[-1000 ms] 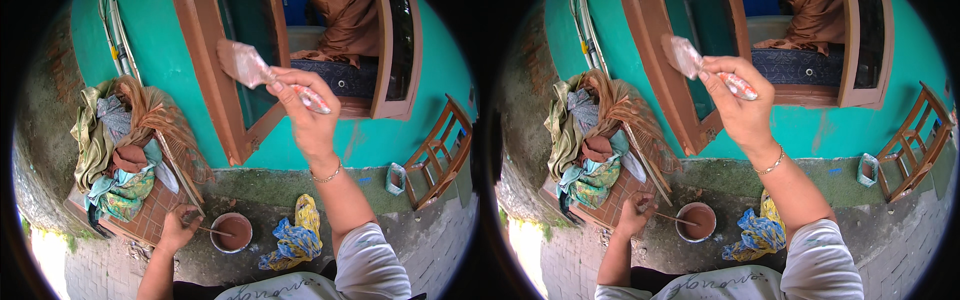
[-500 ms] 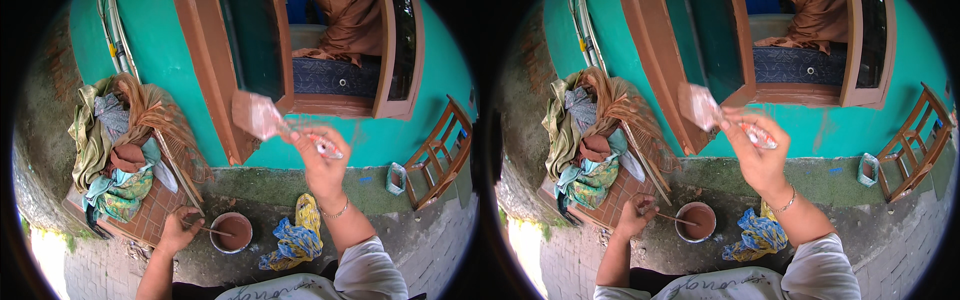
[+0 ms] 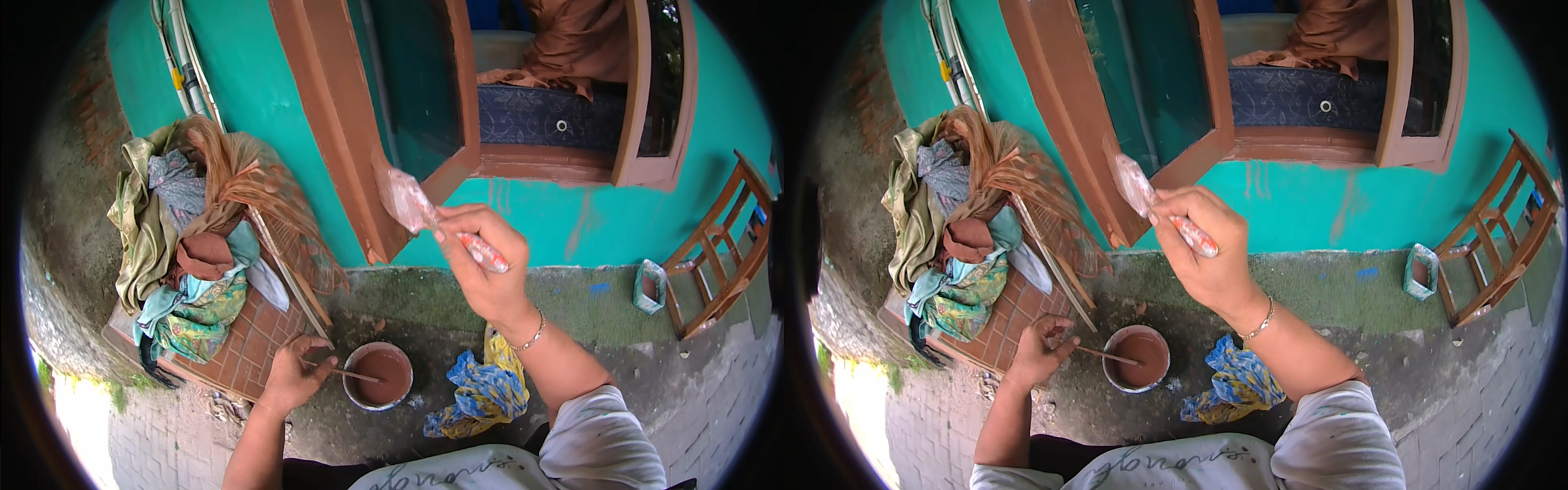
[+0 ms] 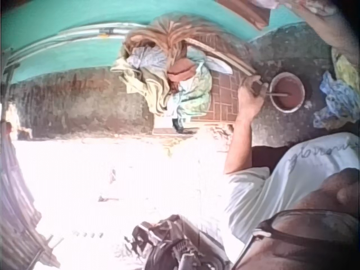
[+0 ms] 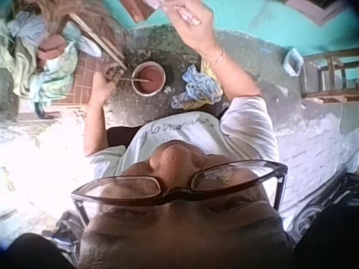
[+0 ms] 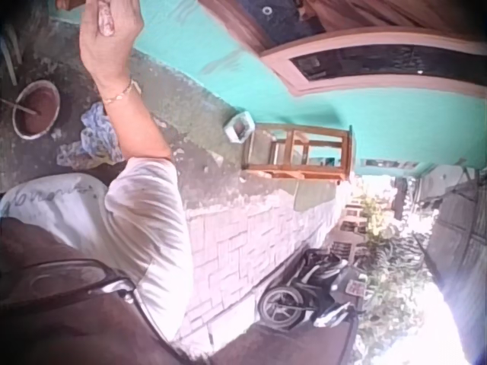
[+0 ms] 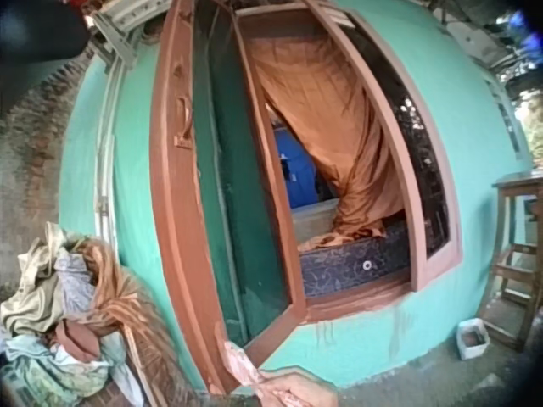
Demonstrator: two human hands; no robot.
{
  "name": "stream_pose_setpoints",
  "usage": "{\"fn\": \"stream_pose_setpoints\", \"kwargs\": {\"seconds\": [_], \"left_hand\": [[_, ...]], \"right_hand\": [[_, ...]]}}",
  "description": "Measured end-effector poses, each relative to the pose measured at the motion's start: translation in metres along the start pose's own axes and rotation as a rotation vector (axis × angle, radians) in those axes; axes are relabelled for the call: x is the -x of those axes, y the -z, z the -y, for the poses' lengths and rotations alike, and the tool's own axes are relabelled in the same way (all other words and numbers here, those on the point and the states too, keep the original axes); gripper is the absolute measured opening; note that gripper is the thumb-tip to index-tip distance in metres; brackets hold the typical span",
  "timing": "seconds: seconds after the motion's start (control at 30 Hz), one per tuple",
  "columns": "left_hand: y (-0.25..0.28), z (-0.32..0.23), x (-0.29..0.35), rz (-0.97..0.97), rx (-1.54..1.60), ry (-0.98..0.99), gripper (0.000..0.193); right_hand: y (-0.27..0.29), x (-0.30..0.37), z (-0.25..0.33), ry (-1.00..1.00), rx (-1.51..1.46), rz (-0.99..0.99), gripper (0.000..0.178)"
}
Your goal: The person paints a wooden window frame using a brush and a bucket of brown paint.
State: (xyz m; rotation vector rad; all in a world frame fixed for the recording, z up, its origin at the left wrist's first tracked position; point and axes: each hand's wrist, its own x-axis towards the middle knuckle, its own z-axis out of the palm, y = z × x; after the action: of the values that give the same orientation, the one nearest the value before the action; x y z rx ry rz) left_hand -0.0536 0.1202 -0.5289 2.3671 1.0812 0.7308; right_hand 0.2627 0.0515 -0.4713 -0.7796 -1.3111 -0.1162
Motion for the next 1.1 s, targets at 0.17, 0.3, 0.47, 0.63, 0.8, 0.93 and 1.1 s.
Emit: {"fn": "stream_pose_setpoints", "kwargs": {"seconds": [0.17,0.3,0.47,0.63,0.8,0.93,1.1], "left_hand": [[-0.002,-0.006,-0.004,0.019,0.01,0.016,0.031],[-0.003,-0.006,-0.003,0.012,0.003,-0.014,0.033],[0.0,-0.018,-0.006,0.031,0.007,0.024,0.033],[0.005,-0.013,-0.001,-0.001,-0.025,-0.022,0.032],[0.012,-0.015,0.003,0.0,-0.015,0.047,0.033],[0.013,-0.026,-0.006,0.024,0.025,0.095,0.035],[0.021,-0.022,-0.003,-0.056,0.025,-0.007,0.034]], "right_hand": [[0.015,0.061,-0.014,-0.175,0.048,0.157,0.011],[0.023,0.105,-0.027,-0.555,0.075,0.313,0.008],[0.019,0.09,-0.035,-0.577,0.125,0.319,0.007],[0.024,0.033,0.004,-0.285,0.016,0.149,0.009],[0.031,0.011,0.063,0.046,0.021,0.22,0.016],[-0.003,0.05,0.037,0.387,0.353,0.405,0.022],[-0.022,0.101,0.001,0.243,0.521,0.512,0.025]]}}
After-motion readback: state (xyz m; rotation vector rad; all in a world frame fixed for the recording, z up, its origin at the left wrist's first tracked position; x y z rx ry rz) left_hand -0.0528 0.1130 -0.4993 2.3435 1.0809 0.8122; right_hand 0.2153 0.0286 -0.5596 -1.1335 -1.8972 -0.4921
